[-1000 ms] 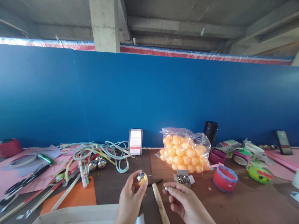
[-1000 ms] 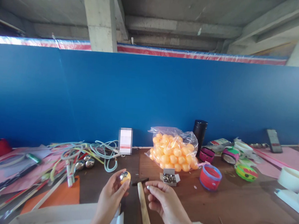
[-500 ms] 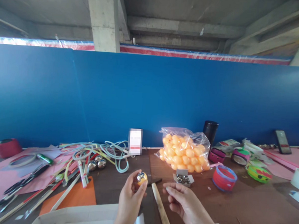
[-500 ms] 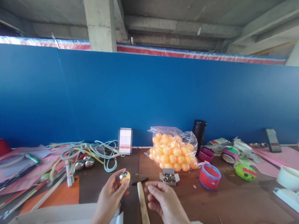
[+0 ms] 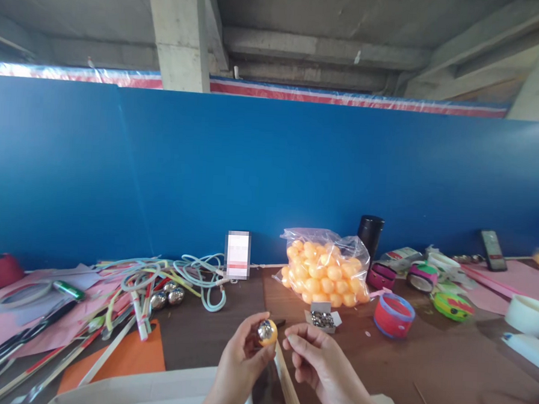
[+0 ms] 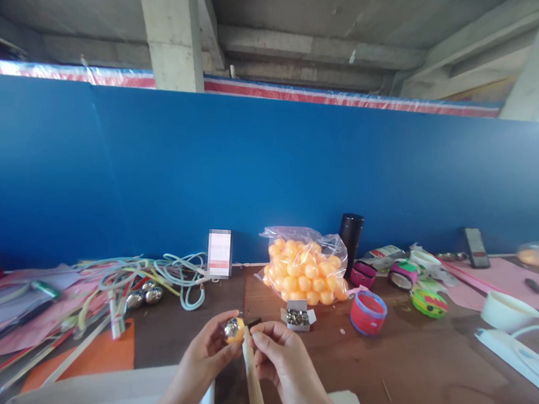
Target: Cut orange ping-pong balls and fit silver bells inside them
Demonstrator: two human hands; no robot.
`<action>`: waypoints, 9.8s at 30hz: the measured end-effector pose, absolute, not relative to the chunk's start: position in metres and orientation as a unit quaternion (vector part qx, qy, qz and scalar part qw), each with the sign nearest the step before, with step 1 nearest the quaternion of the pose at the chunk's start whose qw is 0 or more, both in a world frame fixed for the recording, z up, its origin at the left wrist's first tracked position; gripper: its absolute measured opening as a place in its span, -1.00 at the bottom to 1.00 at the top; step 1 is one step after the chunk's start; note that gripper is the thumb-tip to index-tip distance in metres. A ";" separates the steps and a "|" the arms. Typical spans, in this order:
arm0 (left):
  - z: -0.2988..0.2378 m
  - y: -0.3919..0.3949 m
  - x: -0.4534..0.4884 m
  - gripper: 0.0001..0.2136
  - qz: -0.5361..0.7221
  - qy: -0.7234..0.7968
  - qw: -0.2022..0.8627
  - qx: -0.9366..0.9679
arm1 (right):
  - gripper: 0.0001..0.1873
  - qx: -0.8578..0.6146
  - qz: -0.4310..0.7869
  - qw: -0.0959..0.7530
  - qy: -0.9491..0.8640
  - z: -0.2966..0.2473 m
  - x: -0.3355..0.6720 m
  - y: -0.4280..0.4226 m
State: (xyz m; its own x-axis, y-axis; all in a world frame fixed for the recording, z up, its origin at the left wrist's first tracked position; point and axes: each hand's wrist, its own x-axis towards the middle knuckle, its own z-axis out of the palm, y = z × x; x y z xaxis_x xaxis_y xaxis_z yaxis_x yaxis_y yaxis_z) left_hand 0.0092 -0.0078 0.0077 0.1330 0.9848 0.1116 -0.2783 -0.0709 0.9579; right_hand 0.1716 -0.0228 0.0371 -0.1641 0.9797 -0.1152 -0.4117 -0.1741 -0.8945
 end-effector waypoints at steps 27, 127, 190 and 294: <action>0.015 -0.017 0.010 -0.52 0.502 0.358 0.561 0.552 | -0.75 -0.349 0.687 0.493 -0.403 0.033 0.169 -0.025; 0.017 -0.017 0.013 -0.54 0.502 0.379 0.573 0.525 | -0.74 -0.401 0.624 0.461 -0.487 0.041 0.170 -0.030; 0.004 0.005 -0.008 -0.46 0.618 0.502 0.456 0.397 | -0.81 -0.448 0.397 0.342 -0.724 0.030 0.168 -0.039; 0.006 0.007 -0.014 -0.43 0.658 0.469 0.466 0.360 | -0.84 -0.472 0.426 0.367 -0.679 0.038 0.163 -0.042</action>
